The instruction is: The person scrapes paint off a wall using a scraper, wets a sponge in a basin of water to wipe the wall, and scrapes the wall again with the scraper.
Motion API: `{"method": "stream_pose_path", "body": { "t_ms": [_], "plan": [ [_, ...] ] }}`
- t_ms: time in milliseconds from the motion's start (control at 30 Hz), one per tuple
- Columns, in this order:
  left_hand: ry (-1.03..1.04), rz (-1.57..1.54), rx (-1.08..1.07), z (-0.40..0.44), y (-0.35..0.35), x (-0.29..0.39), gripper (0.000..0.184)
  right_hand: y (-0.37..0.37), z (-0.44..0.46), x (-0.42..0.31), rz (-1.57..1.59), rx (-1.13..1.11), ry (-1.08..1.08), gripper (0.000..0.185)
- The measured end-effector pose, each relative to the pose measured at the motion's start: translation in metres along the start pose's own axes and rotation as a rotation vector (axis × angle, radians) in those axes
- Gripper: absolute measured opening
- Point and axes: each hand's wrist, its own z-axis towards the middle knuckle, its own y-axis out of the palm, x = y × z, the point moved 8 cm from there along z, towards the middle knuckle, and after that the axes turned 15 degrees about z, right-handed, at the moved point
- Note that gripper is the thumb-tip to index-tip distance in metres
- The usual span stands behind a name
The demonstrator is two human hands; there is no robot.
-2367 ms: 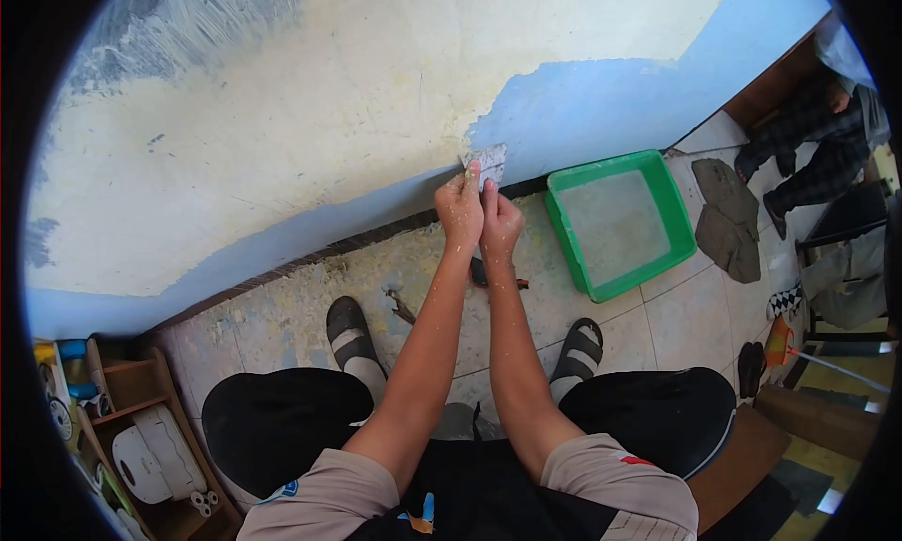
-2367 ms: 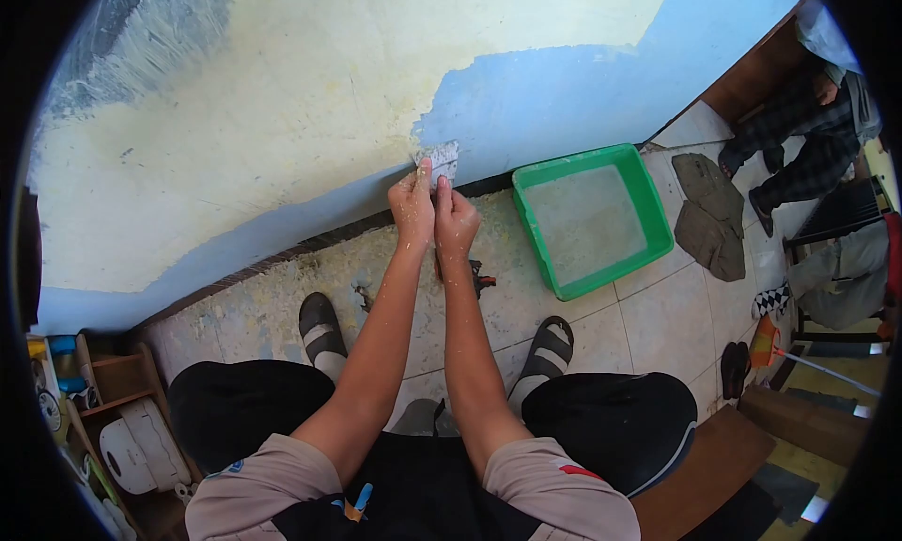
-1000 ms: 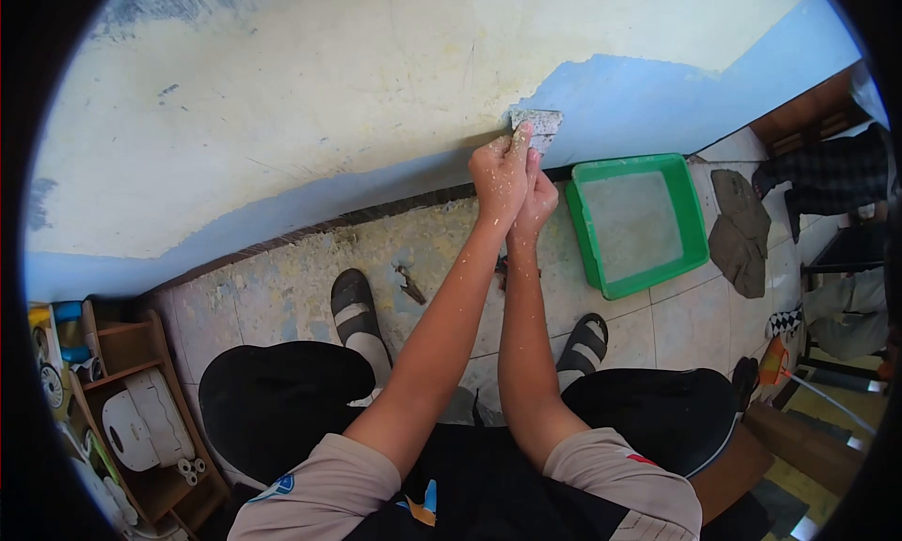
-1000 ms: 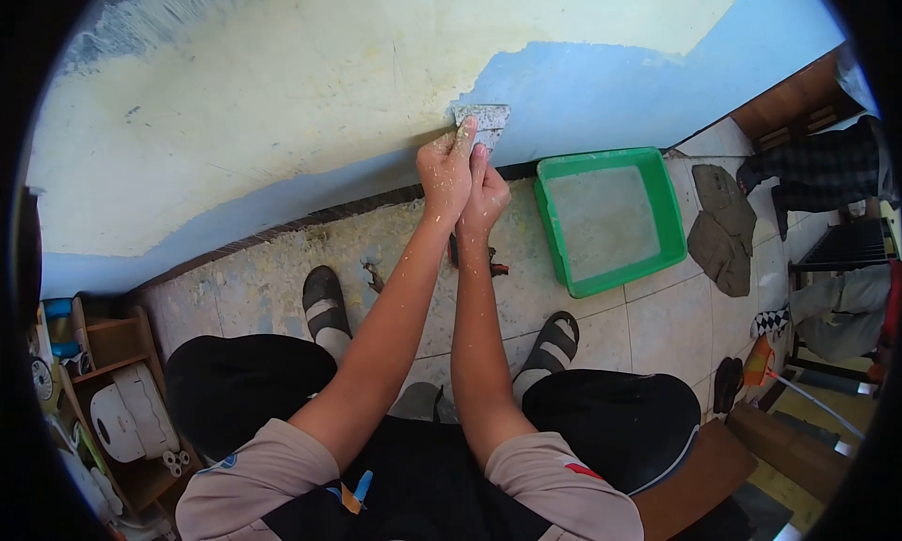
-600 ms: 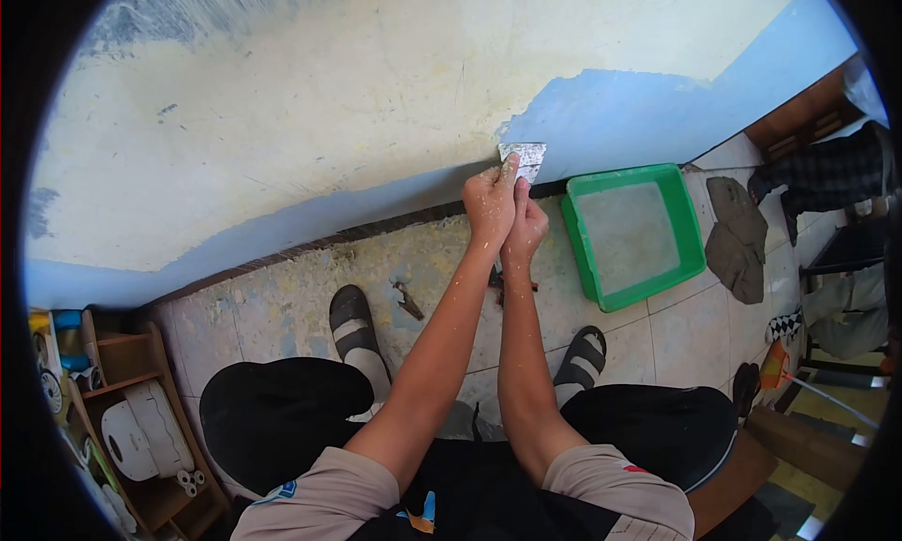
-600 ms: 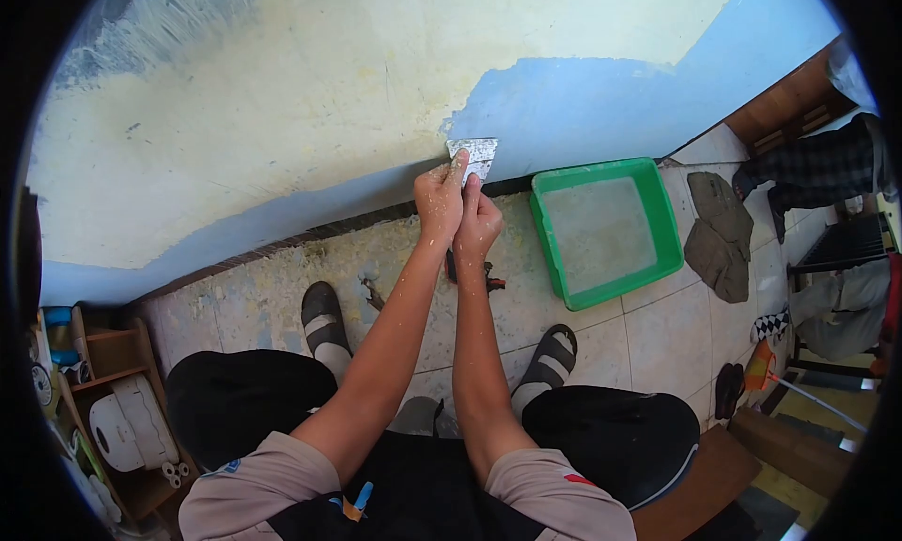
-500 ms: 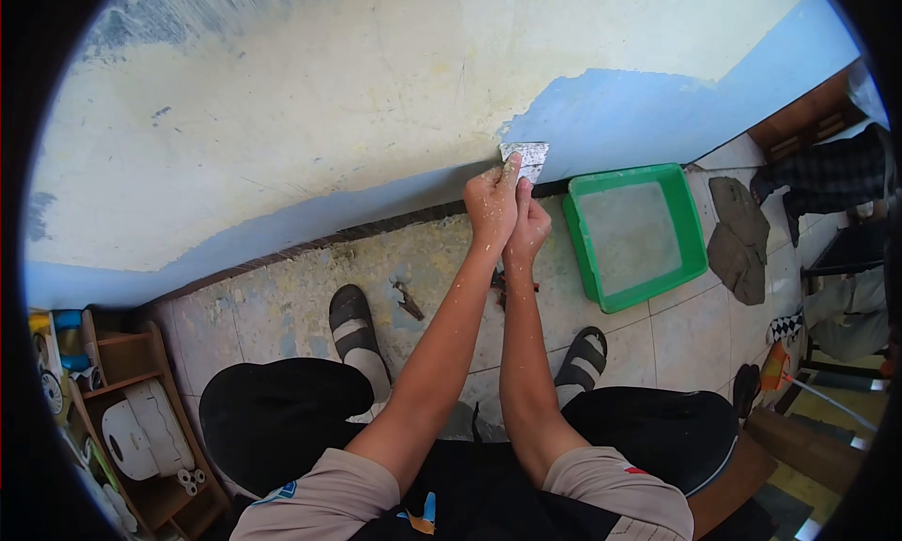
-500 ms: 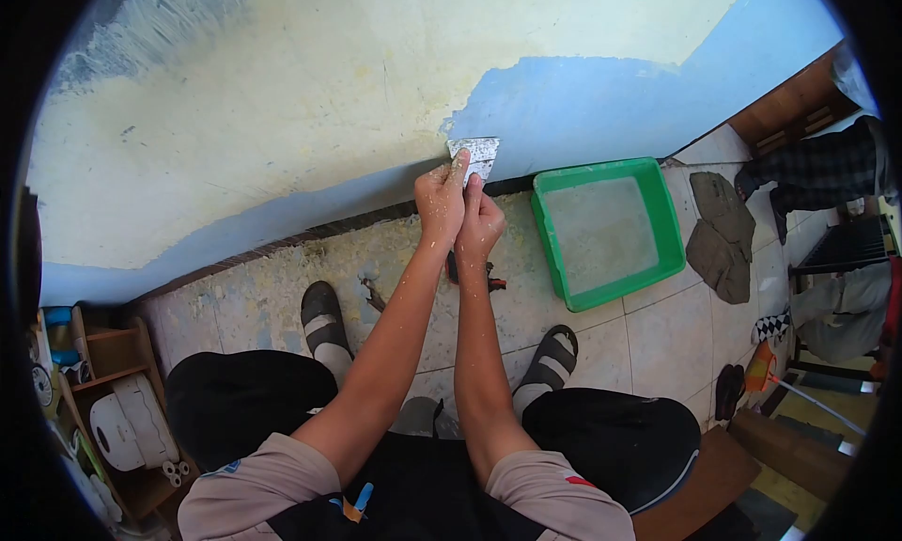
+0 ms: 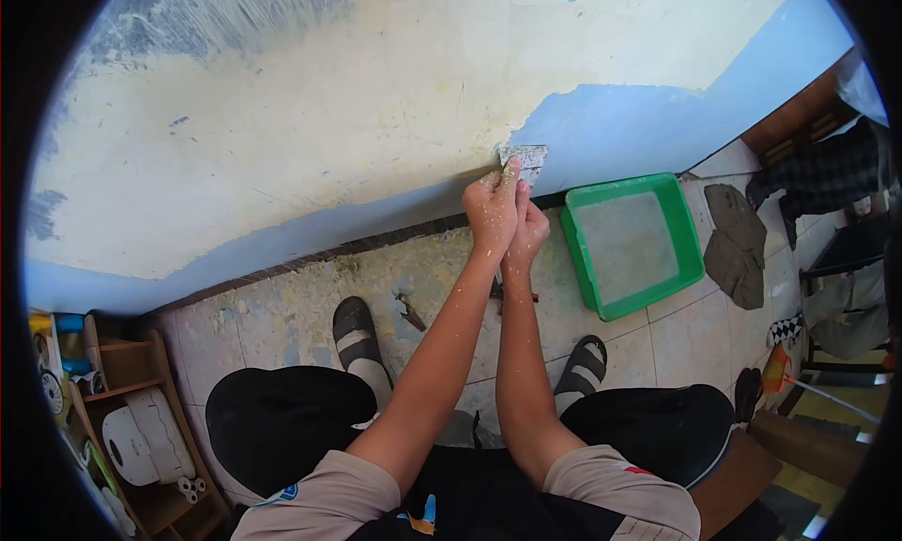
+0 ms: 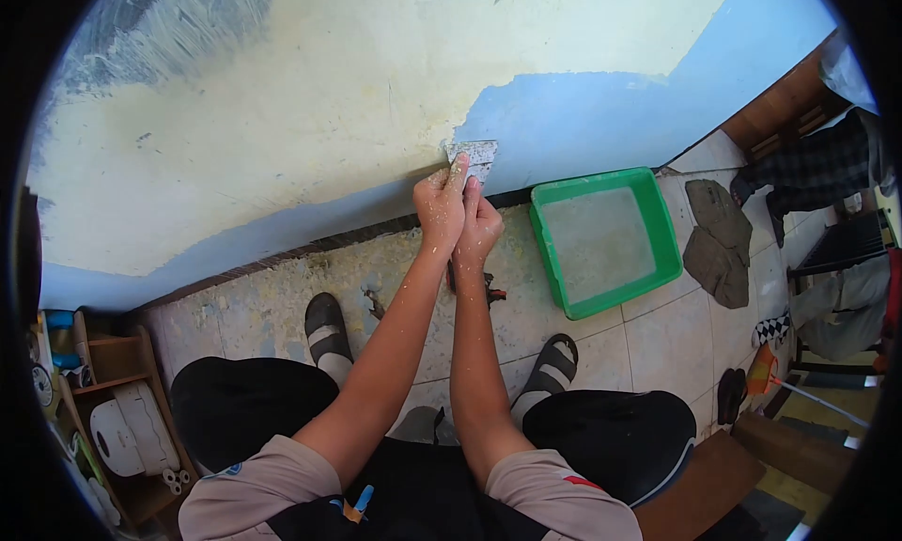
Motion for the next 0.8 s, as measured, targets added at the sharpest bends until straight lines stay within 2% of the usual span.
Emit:
{"method": "stream_pose_path", "body": {
  "t_ms": [167, 267, 367, 467, 700, 800],
  "plan": [
    [0.029, -0.144, -0.007, 0.009, -0.003, 0.034, 0.05, 0.007, 0.011, -0.025, -0.14, -0.093, -0.059, 0.053],
    [-0.005, -0.037, -0.026, 0.006, -0.001, 0.017, 0.049, 0.013, 0.013, -0.022, -0.095, -0.112, -0.06, 0.052],
    [-0.05, -0.043, -0.031, -0.002, 0.006, -0.021, 0.047, -0.008, -0.002, -0.004, -0.193, -0.051, -0.062, 0.051],
    [-0.118, -0.122, -0.054, -0.005, 0.006, -0.015, 0.045, -0.011, 0.001, 0.0, -0.181, -0.018, -0.084, 0.052],
    [-0.112, -0.13, -0.048, -0.004, 0.002, -0.008, 0.045, -0.007, 0.0, -0.002, -0.172, -0.04, -0.012, 0.056],
    [-0.091, 0.001, -0.06, 0.002, 0.001, -0.006, 0.046, 0.0, 0.001, -0.005, -0.101, -0.036, 0.003, 0.057]
  ]
}}
